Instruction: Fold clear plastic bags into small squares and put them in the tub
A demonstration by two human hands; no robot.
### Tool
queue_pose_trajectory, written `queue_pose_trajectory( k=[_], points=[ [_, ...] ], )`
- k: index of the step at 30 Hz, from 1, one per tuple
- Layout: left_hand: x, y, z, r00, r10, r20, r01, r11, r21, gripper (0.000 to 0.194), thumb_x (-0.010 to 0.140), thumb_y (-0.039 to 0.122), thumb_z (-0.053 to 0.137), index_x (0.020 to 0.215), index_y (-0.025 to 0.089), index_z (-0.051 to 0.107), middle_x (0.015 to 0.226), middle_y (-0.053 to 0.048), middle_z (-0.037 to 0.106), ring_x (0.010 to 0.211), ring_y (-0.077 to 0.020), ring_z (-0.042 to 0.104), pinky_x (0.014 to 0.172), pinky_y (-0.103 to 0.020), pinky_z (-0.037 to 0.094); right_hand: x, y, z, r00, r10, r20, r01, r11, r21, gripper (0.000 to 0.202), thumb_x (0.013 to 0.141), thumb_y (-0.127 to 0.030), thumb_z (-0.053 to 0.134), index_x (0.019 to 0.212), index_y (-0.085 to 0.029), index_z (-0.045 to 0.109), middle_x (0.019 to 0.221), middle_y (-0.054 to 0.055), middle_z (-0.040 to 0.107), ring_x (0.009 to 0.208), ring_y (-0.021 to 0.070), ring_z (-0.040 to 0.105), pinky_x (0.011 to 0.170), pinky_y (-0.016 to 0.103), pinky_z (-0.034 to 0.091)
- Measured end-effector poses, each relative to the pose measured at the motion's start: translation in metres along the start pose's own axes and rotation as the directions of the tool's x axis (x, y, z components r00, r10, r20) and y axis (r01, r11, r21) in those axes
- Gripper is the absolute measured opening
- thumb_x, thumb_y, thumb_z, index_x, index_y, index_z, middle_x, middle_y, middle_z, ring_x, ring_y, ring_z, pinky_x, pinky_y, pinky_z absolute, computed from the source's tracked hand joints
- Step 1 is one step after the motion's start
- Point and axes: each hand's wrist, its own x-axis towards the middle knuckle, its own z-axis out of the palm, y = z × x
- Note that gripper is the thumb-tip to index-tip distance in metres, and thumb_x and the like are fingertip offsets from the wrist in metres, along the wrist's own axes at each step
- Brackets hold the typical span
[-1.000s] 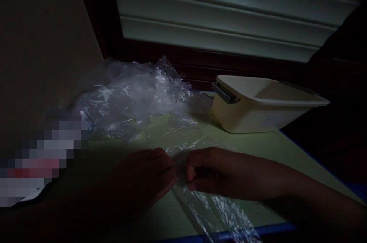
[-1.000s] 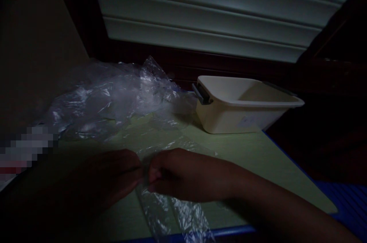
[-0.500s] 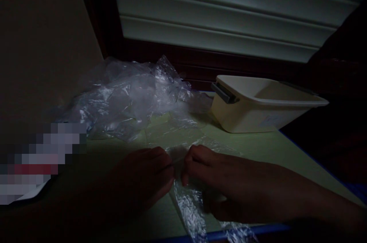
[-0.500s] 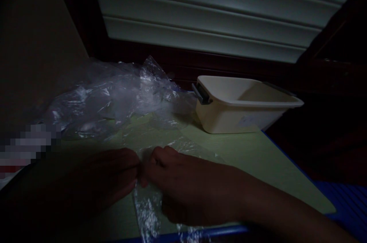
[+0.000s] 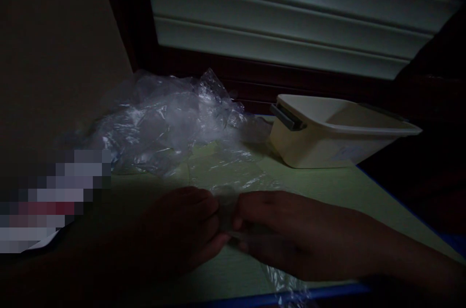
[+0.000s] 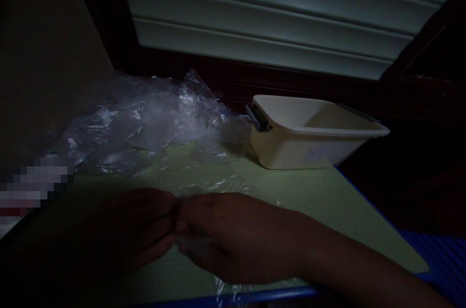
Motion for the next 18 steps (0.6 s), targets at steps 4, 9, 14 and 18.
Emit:
queue_pose_trajectory(
  k=[4,9,14,18],
  points=[
    [0.0031,0.0013,-0.0027,1.000,0.001,0.000,-0.001,1.000,0.002,0.057,0.106,0.026,0.021,0.072,0.015,0.065,0.066,-0.003,0.058,0.061,-0.0179,0.054,0.059,-0.031,0.041,0.0001,-0.0010,-0.0026,0.999,-0.026,-0.026,0.027,1.000,0.017,0.009,0.090,-0.013,0.056,0.097,-0.013,0.060,0.092,0.005,0.066,0.081,0.0123,0.061,0.070,0.020,0.045],
    [0.0035,0.0031,-0.0040,0.999,-0.044,0.023,0.046,0.997,-0.056,0.058,0.106,0.028,0.020,0.074,0.015,0.066,0.067,-0.003,0.059,0.061,-0.0171,0.054,0.059,-0.030,0.043,0.0005,-0.0010,-0.0043,0.995,-0.054,-0.082,0.055,0.998,0.008,0.008,0.088,-0.008,0.055,0.093,-0.011,0.061,0.085,0.003,0.063,0.076,0.0096,0.058,0.067,0.017,0.044],
    [0.0039,0.0040,-0.0057,0.999,-0.038,-0.018,0.038,0.999,-0.022,0.038,0.101,0.025,0.040,0.070,0.016,0.062,0.068,-0.003,0.060,0.064,-0.0171,0.056,0.061,-0.029,0.044,0.0003,0.0026,-0.0042,0.982,-0.153,-0.113,0.162,0.984,0.080,0.016,0.090,-0.005,0.054,0.102,-0.011,0.064,0.095,0.004,0.064,0.087,0.0089,0.060,0.079,0.017,0.046],
    [0.0051,0.0049,-0.0060,0.998,-0.041,-0.049,0.039,0.998,-0.042,0.041,0.102,0.021,0.035,0.071,0.016,0.062,0.071,-0.003,0.061,0.066,-0.0165,0.057,0.063,-0.028,0.045,-0.0003,0.0054,-0.0033,0.986,-0.153,-0.070,0.163,0.973,0.163,0.018,0.089,-0.003,0.055,0.098,-0.010,0.068,0.098,0.006,0.064,0.092,0.0099,0.061,0.085,0.018,0.047]
  ],
)
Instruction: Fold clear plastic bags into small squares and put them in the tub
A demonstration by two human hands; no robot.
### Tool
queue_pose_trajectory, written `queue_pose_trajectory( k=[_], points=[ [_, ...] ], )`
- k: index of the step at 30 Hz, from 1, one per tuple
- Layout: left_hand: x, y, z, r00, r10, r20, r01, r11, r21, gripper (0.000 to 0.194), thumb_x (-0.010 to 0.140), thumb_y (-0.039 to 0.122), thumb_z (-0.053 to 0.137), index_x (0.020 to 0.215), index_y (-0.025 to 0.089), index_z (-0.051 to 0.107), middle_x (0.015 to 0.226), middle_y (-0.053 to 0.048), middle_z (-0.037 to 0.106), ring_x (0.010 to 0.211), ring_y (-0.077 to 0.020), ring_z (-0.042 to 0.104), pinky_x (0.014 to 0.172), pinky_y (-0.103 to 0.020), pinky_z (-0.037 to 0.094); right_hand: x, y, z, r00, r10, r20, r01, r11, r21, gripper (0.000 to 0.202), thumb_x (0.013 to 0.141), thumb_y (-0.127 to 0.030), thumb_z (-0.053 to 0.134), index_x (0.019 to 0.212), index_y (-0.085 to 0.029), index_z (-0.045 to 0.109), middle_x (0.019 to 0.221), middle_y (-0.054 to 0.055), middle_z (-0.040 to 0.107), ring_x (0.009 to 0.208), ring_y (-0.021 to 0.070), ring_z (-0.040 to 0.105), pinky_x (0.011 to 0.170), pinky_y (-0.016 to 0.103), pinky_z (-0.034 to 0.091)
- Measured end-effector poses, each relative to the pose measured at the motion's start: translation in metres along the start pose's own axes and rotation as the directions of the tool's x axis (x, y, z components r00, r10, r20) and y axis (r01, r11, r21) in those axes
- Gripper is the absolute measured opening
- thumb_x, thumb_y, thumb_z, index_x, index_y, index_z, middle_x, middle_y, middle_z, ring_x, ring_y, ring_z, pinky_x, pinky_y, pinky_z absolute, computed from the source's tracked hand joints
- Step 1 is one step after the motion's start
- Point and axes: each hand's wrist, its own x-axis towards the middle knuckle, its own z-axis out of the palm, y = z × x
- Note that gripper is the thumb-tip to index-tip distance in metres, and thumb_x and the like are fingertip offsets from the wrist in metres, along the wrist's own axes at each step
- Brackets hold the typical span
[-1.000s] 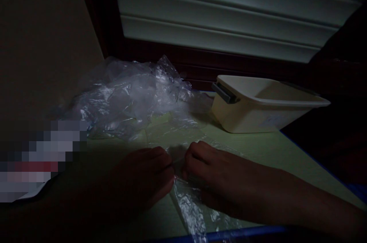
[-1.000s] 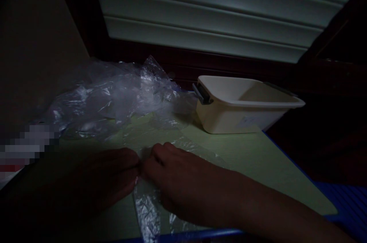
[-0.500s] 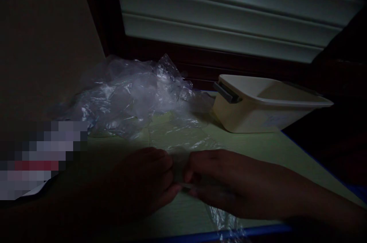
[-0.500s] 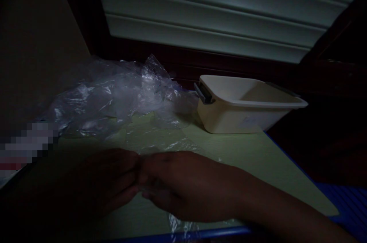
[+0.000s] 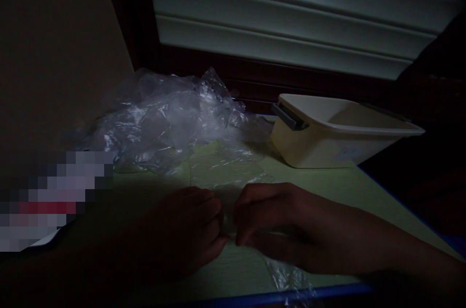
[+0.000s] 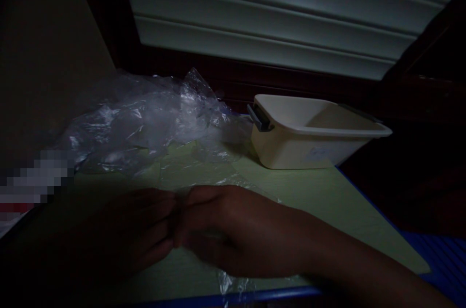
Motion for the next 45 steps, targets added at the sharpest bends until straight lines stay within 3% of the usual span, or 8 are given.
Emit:
queue_pose_trajectory(
  k=[3,7,13,22,31,35,40,45],
  points=[
    [-0.001,-0.001,0.003,1.000,0.030,0.009,-0.030,1.000,-0.008,0.042,0.102,0.021,0.034,0.071,0.017,0.062,0.068,-0.002,0.059,0.064,-0.0165,0.054,0.060,-0.029,0.043,0.001,0.001,0.001,0.996,0.076,-0.051,-0.071,0.994,0.080,0.013,0.091,-0.011,0.057,0.095,-0.013,0.069,0.093,0.004,0.068,0.087,0.0096,0.064,0.080,0.019,0.049],
    [-0.003,-0.003,0.006,0.999,0.027,0.037,-0.027,1.000,0.006,0.041,0.102,0.024,0.034,0.075,0.016,0.064,0.069,-0.002,0.059,0.064,-0.0176,0.053,0.060,-0.030,0.043,0.003,0.001,0.001,0.963,0.237,-0.131,-0.185,0.929,0.319,0.007,0.090,-0.016,0.061,0.093,-0.016,0.066,0.088,0.000,0.072,0.083,0.0095,0.066,0.074,0.018,0.050],
    [-0.003,-0.004,0.006,1.000,0.005,0.004,-0.005,1.000,0.008,0.043,0.104,0.026,0.032,0.075,0.016,0.063,0.078,-0.004,0.063,0.075,-0.0188,0.058,0.073,-0.031,0.047,0.007,0.011,0.003,0.887,0.456,-0.079,-0.358,0.785,0.506,0.009,0.082,-0.022,0.069,0.078,-0.016,0.062,0.074,-0.001,0.067,0.072,0.0107,0.062,0.066,0.020,0.047],
    [-0.003,-0.002,-0.003,0.999,0.010,0.049,-0.010,1.000,0.000,0.027,0.099,0.020,0.042,0.080,0.016,0.061,0.079,-0.001,0.061,0.072,-0.0177,0.055,0.069,-0.031,0.046,0.010,0.021,0.001,0.878,0.464,-0.116,-0.374,0.817,0.440,0.015,0.079,-0.025,0.068,0.071,-0.017,0.059,0.068,-0.003,0.059,0.064,0.0098,0.054,0.061,0.021,0.042],
    [-0.001,-0.008,0.005,0.995,-0.014,0.100,0.041,0.960,-0.277,0.009,0.091,0.020,0.063,0.083,0.017,0.065,0.087,0.000,0.065,0.086,-0.0156,0.059,0.083,-0.027,0.043,0.010,0.021,0.001,0.871,0.490,-0.036,-0.399,0.749,0.529,0.011,0.077,-0.021,0.068,0.074,-0.016,0.059,0.065,-0.004,0.058,0.060,0.0090,0.053,0.059,0.021,0.042],
    [-0.001,-0.008,0.007,0.993,-0.041,0.114,0.074,0.949,-0.307,0.012,0.092,0.018,0.061,0.081,0.017,0.065,0.085,0.000,0.063,0.080,-0.0148,0.059,0.078,-0.027,0.043,0.007,0.020,-0.002,0.873,0.488,-0.006,-0.393,0.710,0.585,0.015,0.075,-0.021,0.073,0.073,-0.015,0.060,0.064,-0.004,0.060,0.059,0.0080,0.054,0.059,0.020,0.044],
    [-0.002,-0.012,0.014,1.000,-0.014,0.016,0.018,0.941,-0.337,0.021,0.096,0.017,0.052,0.077,0.016,0.061,0.085,-0.002,0.059,0.077,-0.0154,0.055,0.072,-0.029,0.041,0.005,0.019,-0.005,0.880,0.471,0.060,-0.413,0.698,0.584,0.012,0.076,-0.020,0.072,0.076,-0.016,0.061,0.068,-0.003,0.064,0.060,0.0082,0.057,0.061,0.021,0.047],
    [-0.002,-0.013,0.019,0.999,-0.035,0.029,0.044,0.910,-0.412,0.020,0.095,0.012,0.048,0.078,0.017,0.057,0.085,-0.001,0.058,0.078,-0.0153,0.053,0.073,-0.029,0.039,0.005,0.020,-0.009,0.882,0.470,0.009,-0.423,0.786,0.450,0.007,0.080,-0.021,0.065,0.077,-0.016,0.061,0.068,-0.002,0.061,0.060,0.0089,0.056,0.059,0.022,0.045]
  ],
)
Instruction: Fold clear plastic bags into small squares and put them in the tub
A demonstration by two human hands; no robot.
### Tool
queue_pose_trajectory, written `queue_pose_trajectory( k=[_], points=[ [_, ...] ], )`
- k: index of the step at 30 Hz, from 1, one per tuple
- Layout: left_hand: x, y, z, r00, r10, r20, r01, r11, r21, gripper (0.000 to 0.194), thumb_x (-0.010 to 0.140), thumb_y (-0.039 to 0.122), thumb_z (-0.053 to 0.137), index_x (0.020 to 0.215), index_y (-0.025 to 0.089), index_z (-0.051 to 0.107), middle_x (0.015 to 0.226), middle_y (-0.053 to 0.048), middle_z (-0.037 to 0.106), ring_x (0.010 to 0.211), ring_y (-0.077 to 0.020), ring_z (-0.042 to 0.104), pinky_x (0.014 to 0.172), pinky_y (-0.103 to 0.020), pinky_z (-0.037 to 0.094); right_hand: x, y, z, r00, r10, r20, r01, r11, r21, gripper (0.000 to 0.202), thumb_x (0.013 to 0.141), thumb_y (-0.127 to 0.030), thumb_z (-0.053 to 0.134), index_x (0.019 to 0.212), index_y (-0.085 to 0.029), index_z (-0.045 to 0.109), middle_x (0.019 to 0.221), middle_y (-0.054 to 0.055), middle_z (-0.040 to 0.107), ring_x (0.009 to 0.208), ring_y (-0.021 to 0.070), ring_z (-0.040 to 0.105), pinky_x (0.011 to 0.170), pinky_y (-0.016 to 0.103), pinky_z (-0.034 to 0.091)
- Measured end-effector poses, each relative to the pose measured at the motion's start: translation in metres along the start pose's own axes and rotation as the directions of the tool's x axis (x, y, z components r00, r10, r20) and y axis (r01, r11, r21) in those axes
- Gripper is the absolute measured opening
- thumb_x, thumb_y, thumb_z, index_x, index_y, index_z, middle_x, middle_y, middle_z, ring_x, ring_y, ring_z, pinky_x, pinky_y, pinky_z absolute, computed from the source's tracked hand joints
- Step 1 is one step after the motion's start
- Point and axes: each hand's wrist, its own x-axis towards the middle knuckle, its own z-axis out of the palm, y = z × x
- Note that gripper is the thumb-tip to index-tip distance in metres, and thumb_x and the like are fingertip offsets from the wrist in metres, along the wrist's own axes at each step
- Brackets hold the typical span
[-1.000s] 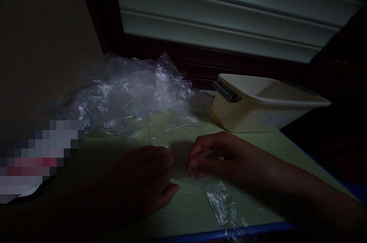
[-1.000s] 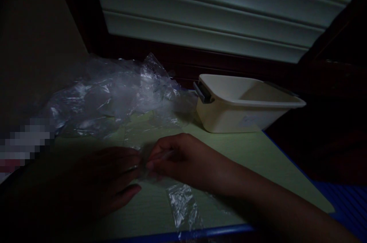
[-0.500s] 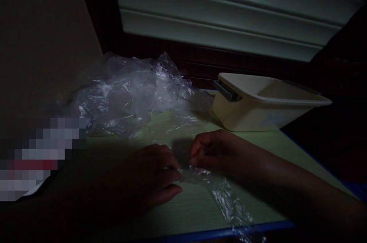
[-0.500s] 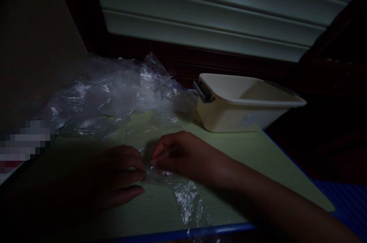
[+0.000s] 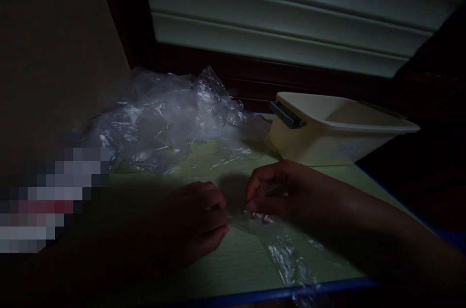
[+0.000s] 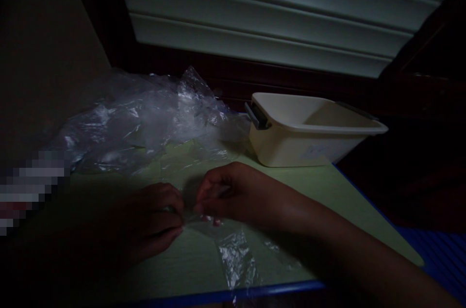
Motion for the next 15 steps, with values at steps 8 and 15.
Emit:
queue_pose_trajectory(
  k=[8,15],
  points=[
    [0.0024,0.0035,-0.0054,0.996,-0.047,-0.071,0.043,0.998,-0.054,0.016,0.094,0.014,0.048,0.079,0.018,0.054,0.094,-0.002,0.059,0.084,-0.0153,0.054,0.076,-0.030,0.040,0.0050,0.0062,-0.0024,0.997,-0.015,-0.074,0.004,0.990,-0.141,0.005,0.078,-0.015,0.060,0.083,-0.017,0.058,0.068,-0.003,0.058,0.061,0.0108,0.054,0.058,0.023,0.041],
    [0.0006,0.0013,-0.0032,0.991,-0.117,-0.067,0.117,0.993,-0.007,0.016,0.092,0.015,0.048,0.078,0.019,0.053,0.099,-0.003,0.057,0.086,-0.0168,0.055,0.079,-0.032,0.043,0.0066,0.0099,0.0040,0.986,-0.101,-0.136,0.048,0.937,-0.345,0.008,0.080,-0.012,0.061,0.087,-0.016,0.061,0.070,-0.002,0.061,0.062,0.0118,0.056,0.057,0.022,0.041]
  ],
)
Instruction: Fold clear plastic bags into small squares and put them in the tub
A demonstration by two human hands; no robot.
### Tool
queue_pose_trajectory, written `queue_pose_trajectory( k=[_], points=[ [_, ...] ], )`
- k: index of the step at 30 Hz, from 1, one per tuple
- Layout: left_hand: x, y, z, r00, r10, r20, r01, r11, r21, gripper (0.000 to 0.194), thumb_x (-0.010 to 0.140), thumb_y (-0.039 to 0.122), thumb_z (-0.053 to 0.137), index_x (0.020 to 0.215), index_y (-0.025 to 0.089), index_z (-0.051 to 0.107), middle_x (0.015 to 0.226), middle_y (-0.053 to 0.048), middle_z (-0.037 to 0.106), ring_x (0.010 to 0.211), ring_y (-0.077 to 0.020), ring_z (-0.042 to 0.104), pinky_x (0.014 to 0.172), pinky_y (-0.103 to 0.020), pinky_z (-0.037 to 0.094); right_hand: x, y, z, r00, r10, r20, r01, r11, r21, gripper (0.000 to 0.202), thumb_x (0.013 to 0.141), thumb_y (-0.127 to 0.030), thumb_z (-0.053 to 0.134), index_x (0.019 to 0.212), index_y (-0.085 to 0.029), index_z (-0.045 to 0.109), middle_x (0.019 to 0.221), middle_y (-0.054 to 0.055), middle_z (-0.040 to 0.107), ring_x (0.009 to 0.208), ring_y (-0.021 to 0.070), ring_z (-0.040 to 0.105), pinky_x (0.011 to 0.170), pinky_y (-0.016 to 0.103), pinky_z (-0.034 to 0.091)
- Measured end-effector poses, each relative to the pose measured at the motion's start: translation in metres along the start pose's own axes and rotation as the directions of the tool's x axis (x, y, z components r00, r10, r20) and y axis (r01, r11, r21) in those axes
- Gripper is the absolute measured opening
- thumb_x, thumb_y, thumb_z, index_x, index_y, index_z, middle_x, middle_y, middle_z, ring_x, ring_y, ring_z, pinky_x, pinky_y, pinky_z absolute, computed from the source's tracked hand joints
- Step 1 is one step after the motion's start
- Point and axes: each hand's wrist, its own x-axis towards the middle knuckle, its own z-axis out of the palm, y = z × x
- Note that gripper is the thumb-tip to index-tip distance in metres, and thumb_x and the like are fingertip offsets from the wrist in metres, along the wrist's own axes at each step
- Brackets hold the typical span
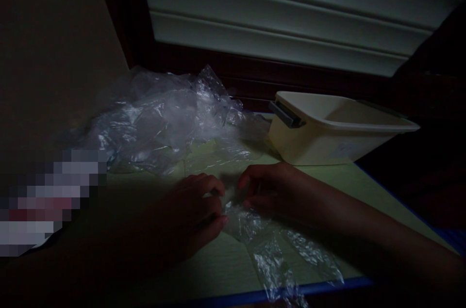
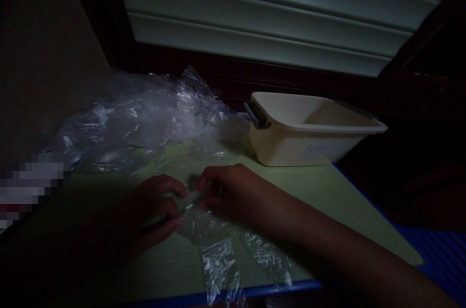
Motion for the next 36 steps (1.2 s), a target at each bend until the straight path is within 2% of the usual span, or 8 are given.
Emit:
queue_pose_trajectory(
  k=[5,10,13,18,22,27,30,36],
  points=[
    [-0.002,-0.003,0.003,1.000,-0.013,0.005,0.013,1.000,0.019,0.009,0.093,0.014,0.050,0.086,0.019,0.052,0.101,-0.003,0.057,0.093,-0.0177,0.055,0.082,-0.033,0.044,0.001,-0.003,0.002,0.999,-0.036,-0.006,0.034,0.976,-0.214,0.014,0.080,-0.005,0.060,0.090,-0.014,0.064,0.073,0.001,0.066,0.064,0.0132,0.060,0.059,0.023,0.041],
    [-0.004,-0.006,0.001,1.000,0.024,-0.020,-0.023,0.999,0.045,0.003,0.094,0.018,0.053,0.097,0.020,0.054,0.107,-0.004,0.057,0.098,-0.0192,0.055,0.084,-0.033,0.046,0.000,-0.001,0.001,0.997,-0.082,-0.013,0.076,0.963,-0.257,0.018,0.080,-0.002,0.056,0.089,-0.015,0.066,0.076,0.002,0.068,0.064,0.0129,0.060,0.059,0.023,0.041],
    [0.000,0.003,-0.008,0.996,0.086,-0.020,-0.082,0.988,0.130,0.013,0.098,0.014,0.046,0.094,0.018,0.058,0.105,-0.005,0.060,0.097,-0.0192,0.056,0.085,-0.033,0.047,-0.001,-0.003,0.002,0.994,-0.106,-0.023,0.093,0.946,-0.310,0.017,0.081,-0.004,0.056,0.090,-0.016,0.066,0.076,0.002,0.068,0.063,0.0125,0.059,0.058,0.022,0.041],
    [0.003,0.024,-0.012,0.965,0.220,0.140,-0.252,0.926,0.280,0.038,0.100,0.010,0.031,0.078,0.017,0.061,0.079,-0.001,0.063,0.074,-0.0176,0.055,0.074,-0.033,0.047,-0.001,-0.008,0.008,0.985,-0.171,-0.020,0.132,0.824,-0.551,0.018,0.087,-0.005,0.054,0.097,-0.014,0.065,0.086,0.007,0.068,0.070,0.0155,0.062,0.061,0.024,0.042],
    [-0.001,0.028,-0.006,0.974,0.123,0.191,-0.188,0.908,0.375,0.018,0.092,0.025,0.057,0.075,0.017,0.060,0.075,-0.001,0.061,0.075,-0.0194,0.055,0.071,-0.033,0.047,0.001,-0.005,0.009,0.974,-0.225,0.015,0.176,0.715,-0.677,0.013,0.091,-0.008,0.054,0.098,-0.013,0.065,0.085,0.007,0.066,0.072,0.0164,0.061,0.063,0.026,0.042],
    [0.002,0.027,-0.010,0.941,0.193,0.278,-0.286,0.891,0.351,0.016,0.086,0.022,0.066,0.073,0.017,0.058,0.075,0.000,0.059,0.072,-0.0186,0.053,0.069,-0.034,0.044,0.001,-0.002,0.006,0.951,-0.304,-0.050,0.134,0.555,-0.821,0.012,0.086,-0.004,0.058,0.091,-0.013,0.064,0.086,0.008,0.063,0.072,0.0186,0.058,0.059,0.027,0.038],
    [0.003,0.027,-0.011,0.939,0.203,0.279,-0.299,0.882,0.364,0.018,0.090,0.019,0.060,0.072,0.016,0.057,0.072,0.000,0.057,0.070,-0.0180,0.051,0.068,-0.033,0.042,-0.002,-0.006,0.008,0.952,-0.297,-0.081,0.133,0.635,-0.761,0.013,0.089,-0.005,0.052,0.090,-0.012,0.063,0.083,0.007,0.061,0.068,0.0154,0.056,0.058,0.025,0.038],
    [-0.001,0.027,-0.008,0.968,0.180,0.176,-0.239,0.876,0.419,0.022,0.095,0.023,0.054,0.074,0.017,0.059,0.075,0.000,0.059,0.072,-0.0178,0.053,0.069,-0.032,0.045,-0.004,-0.007,0.021,0.972,-0.234,0.022,0.196,0.754,-0.627,0.010,0.092,-0.013,0.049,0.088,-0.014,0.058,0.080,0.004,0.059,0.063,0.0133,0.054,0.055,0.024,0.036]
  ],
)
